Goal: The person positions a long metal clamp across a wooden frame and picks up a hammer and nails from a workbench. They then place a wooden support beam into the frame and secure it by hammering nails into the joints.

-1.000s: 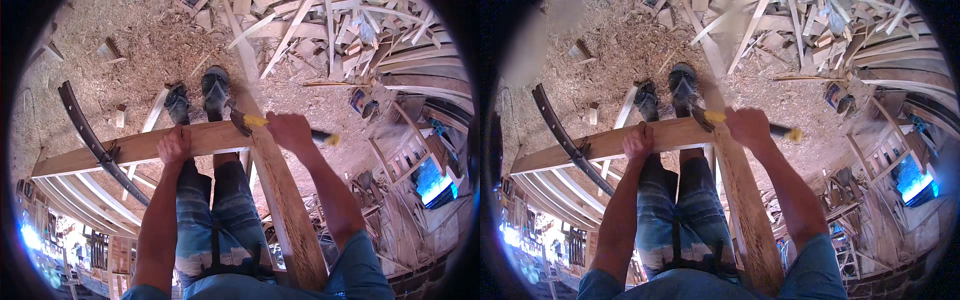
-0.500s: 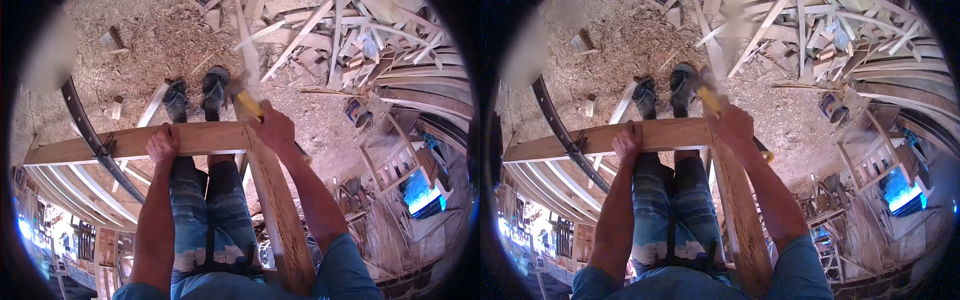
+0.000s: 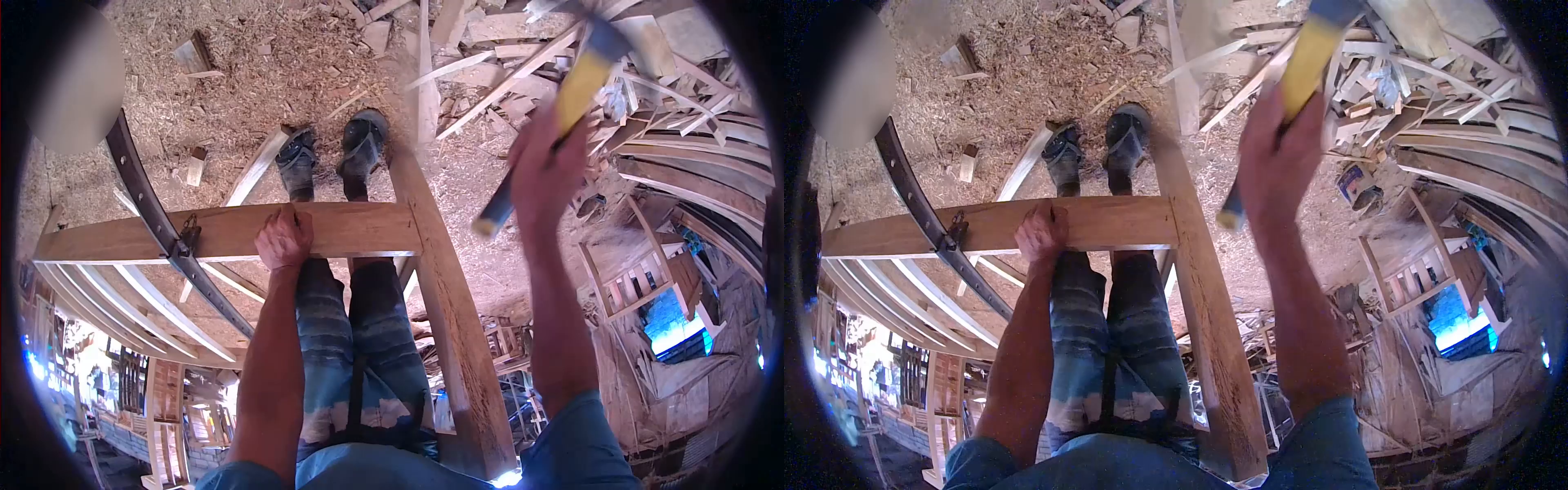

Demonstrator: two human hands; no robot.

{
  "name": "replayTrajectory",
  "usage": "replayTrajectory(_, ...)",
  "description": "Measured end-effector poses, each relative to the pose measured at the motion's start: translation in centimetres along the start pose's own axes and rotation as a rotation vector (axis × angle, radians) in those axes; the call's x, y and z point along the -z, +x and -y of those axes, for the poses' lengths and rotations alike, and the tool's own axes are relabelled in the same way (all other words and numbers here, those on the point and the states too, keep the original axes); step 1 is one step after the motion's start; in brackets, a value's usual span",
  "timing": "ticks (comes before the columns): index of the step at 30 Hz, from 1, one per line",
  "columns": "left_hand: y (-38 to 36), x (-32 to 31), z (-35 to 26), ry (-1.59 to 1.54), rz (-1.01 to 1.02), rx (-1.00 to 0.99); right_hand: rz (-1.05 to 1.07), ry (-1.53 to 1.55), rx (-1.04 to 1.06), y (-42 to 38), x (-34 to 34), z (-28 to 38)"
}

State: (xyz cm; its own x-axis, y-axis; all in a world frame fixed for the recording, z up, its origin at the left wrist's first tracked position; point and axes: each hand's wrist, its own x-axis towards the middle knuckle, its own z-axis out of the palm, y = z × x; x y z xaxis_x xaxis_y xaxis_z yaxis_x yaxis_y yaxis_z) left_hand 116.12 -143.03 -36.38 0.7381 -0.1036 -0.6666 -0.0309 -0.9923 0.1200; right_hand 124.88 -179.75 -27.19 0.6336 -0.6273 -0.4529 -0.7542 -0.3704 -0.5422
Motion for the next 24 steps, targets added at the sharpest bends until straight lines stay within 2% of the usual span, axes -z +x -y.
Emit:
replayTrajectory(1, 0.2, -0.3, 0.1, 0.003, -0.001, -0.002, 0.079, -0.023, -0.059, -2.4, -0.7, -4.9)
replayTrajectory(2, 0.2, -0.4, 0.2, -0.011, -0.027, -0.011, 0.440, -0.465, -0.144, -5.0, 0.1, -5.9)
replayTrajectory(3, 0.2, -0.4, 0.3, -0.023, -0.054, -0.018, 0.827, -0.864, -0.125, -7.3, 0.0, -9.6)
replayTrajectory(5, -0.4, -0.3, 0.6, -0.039, -0.092, -0.052, 0.880, -0.668, -0.097, -11.2, 1.4, -14.7)
replayTrajectory(8, 0.5, -1.3, 0.5, -0.044, -0.219, -0.053, 0.684, -0.583, -0.185, -7.5, 1.7, -10.4)
replayTrajectory(9, 0.3, -1.5, 0.8, -0.042, -0.225, -0.076, 0.456, -0.506, 0.070, -6.5, 1.8, -10.3)
replayTrajectory(10, -0.4, -1.6, 0.9, -0.037, -0.219, -0.098, 0.380, -0.451, 0.020, -4.0, 1.9, -6.0)
replayTrajectory(13, -0.1, -0.5, 0.4, -0.026, -0.035, -0.029, 0.045, -0.252, 0.213, 0.7, 1.8, 2.3)
replayTrajectory(15, 0.2, -0.1, 0.3, -0.005, -0.028, -0.035, 0.075, 0.004, 0.208, 0.6, 1.8, 2.1)
replayTrajectory(19, 0.0, -0.2, 0.2, -0.039, 0.000, 0.010, 0.458, -0.081, -0.089, -3.9, 3.0, -0.2)
replayTrajectory(22, 0.0, -0.4, 0.5, -0.053, -0.008, -0.012, 0.720, 0.116, -0.367, -6.3, 4.2, -0.3)
replayTrajectory(24, -0.5, -0.9, 0.8, -0.051, -0.024, -0.019, 0.919, 0.173, -0.406, -7.4, 4.4, -3.8)
